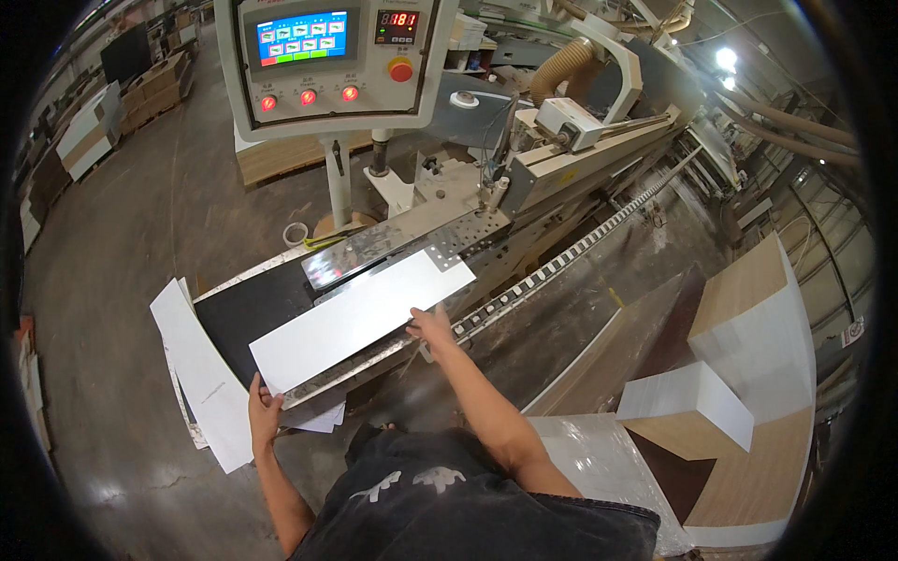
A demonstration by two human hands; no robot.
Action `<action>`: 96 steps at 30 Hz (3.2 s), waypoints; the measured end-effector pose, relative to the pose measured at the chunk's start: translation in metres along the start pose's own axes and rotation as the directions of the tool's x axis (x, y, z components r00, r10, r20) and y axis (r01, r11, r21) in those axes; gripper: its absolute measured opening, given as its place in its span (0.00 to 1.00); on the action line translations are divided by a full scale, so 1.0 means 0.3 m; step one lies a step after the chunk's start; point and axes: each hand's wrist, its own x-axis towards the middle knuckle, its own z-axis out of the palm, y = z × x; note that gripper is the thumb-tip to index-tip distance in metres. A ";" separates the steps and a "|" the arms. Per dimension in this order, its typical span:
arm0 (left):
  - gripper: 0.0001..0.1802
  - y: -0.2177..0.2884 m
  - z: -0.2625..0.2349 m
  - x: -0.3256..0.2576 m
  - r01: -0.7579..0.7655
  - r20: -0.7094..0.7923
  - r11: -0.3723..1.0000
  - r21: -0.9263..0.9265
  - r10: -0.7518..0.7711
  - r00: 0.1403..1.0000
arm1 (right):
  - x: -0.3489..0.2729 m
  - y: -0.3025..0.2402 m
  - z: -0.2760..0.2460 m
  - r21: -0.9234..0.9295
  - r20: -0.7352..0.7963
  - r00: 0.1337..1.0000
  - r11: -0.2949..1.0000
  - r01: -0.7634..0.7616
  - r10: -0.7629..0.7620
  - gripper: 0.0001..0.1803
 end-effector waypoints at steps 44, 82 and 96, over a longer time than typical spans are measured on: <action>0.35 0.217 1.182 0.248 -0.385 0.107 0.576 0.722 0.456 0.883 | 0.176 -0.320 -0.493 0.402 0.252 0.967 0.912 -0.087 -0.019 0.10; 0.32 0.774 2.241 -1.390 -0.729 0.887 0.600 -0.330 0.461 -0.022 | -1.349 0.813 -1.391 -0.272 -0.807 0.557 0.961 -0.054 -0.198 0.30; 0.28 0.896 2.494 -1.336 -0.382 0.979 0.918 0.110 -0.032 0.203 | -1.529 0.676 -1.611 -0.287 -0.800 0.572 0.953 -0.099 -0.182 0.29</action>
